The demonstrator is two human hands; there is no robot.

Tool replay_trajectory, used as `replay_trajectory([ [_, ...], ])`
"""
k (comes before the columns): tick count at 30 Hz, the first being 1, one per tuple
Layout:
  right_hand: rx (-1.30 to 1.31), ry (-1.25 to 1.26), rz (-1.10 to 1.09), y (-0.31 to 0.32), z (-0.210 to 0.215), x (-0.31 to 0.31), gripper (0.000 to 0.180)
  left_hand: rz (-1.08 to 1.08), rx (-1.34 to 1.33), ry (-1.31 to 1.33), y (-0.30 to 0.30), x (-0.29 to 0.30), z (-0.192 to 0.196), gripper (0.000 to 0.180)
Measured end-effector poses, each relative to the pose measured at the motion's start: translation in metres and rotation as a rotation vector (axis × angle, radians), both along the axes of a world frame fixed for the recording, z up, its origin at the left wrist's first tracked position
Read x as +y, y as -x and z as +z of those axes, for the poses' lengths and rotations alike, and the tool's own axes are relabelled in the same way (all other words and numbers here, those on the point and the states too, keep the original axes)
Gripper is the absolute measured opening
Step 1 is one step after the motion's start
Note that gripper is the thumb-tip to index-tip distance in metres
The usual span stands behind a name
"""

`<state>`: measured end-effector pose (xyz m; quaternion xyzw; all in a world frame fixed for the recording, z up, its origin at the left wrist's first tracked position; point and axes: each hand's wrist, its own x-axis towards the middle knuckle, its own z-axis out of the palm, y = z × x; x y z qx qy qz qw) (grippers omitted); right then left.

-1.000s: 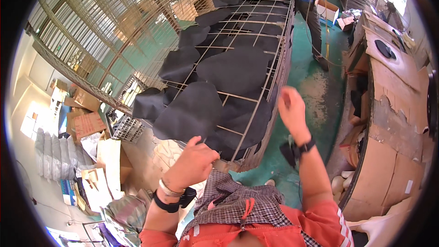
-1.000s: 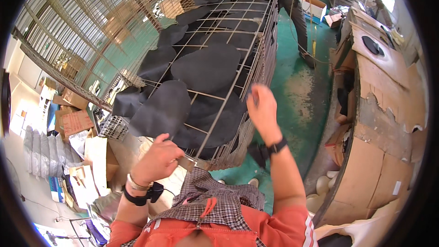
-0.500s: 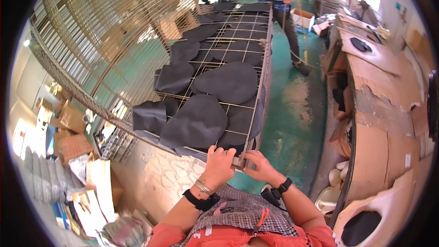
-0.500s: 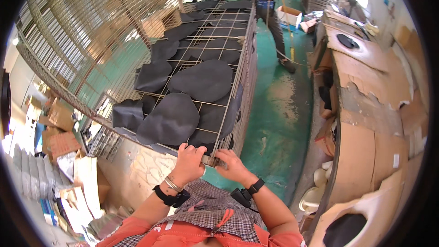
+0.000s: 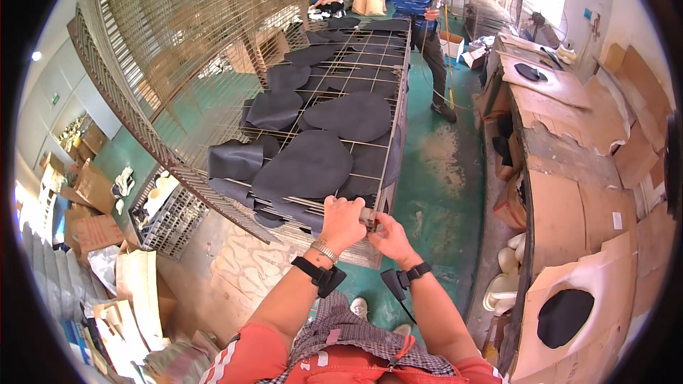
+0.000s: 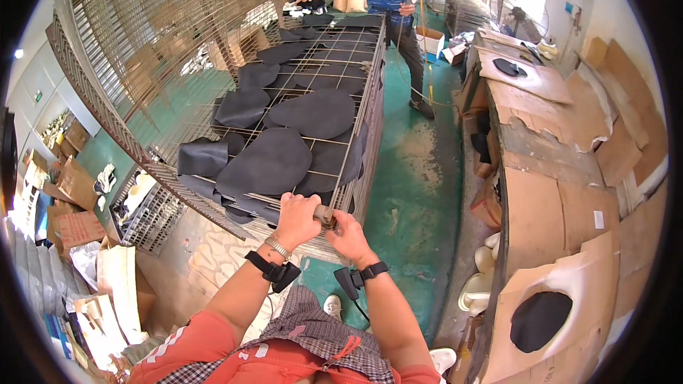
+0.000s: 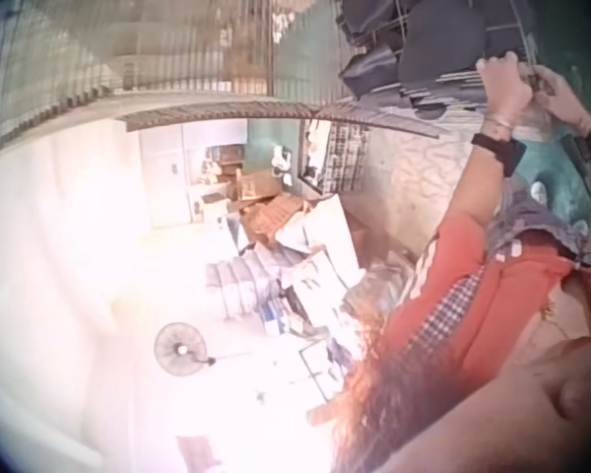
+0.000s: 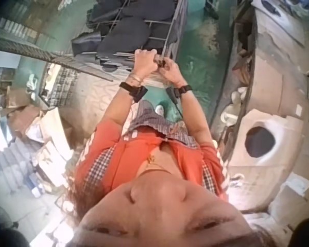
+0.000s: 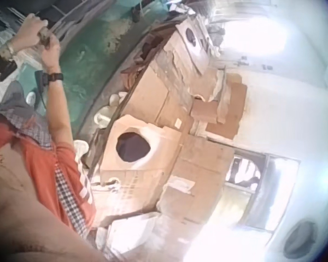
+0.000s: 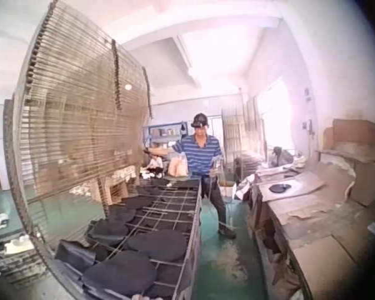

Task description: The person repeatedly picks up black shoe insoles from a wire rack and sprays them with a handheld spray gun. The person holds each insole, applies a coating, and places it on a cardboard sheet on the table. This process is repeated for multiple insoles throughout the video.

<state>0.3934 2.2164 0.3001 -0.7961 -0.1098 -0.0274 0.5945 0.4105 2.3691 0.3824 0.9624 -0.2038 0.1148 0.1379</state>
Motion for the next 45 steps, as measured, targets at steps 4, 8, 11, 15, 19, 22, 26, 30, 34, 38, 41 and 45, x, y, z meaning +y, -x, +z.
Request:
replay_trajectory([
  [4,-0.012,0.028,0.075,0.03,-0.005,0.007,0.048,0.03,-0.039,-0.012,0.03,0.011,-0.007,0.021],
  [8,-0.036,0.054,0.179,0.062,-0.013,0.013,0.046,0.033,-0.1,0.015,0.063,0.02,-0.011,0.014],
  [11,-0.195,0.114,0.175,0.086,-0.018,0.024,0.046,-0.004,-0.122,0.058,0.085,0.031,-0.009,0.012],
  [15,-0.121,0.105,0.266,0.119,-0.019,0.04,0.048,-0.011,-0.025,0.022,0.115,0.052,-0.007,0.011],
  [19,-0.124,0.079,0.239,0.153,-0.013,0.057,0.056,-0.072,-0.026,0.034,0.136,0.071,-0.005,0.011],
  [22,-0.084,-0.031,0.219,0.183,-0.009,0.065,0.06,-0.165,-0.024,0.095,0.143,0.081,-0.005,0.014],
  [26,-0.13,0.053,0.084,0.193,-0.004,0.09,0.055,-0.155,-0.011,0.088,0.152,0.094,-0.007,0.018],
  [30,-0.056,0.209,0.106,0.189,0.005,0.101,0.048,-0.176,-0.016,0.1,0.156,0.103,-0.005,0.018],
  [34,-0.05,0.114,0.075,0.203,0.006,0.104,0.062,-0.183,-0.028,0.092,0.152,0.109,-0.004,0.019],
  [38,0.001,0.165,0.017,0.259,-0.012,0.036,0.057,-0.21,-0.016,-0.013,0.16,0.102,0.006,0.035],
  [41,0.075,0.209,-0.257,0.344,-0.036,-0.083,0.049,-0.118,-0.328,0.064,0.181,0.062,0.014,0.048],
  [45,0.303,0.31,-1.166,0.504,-0.061,-0.245,0.034,-0.295,-0.092,0.304,0.185,-0.062,-0.001,0.039],
])
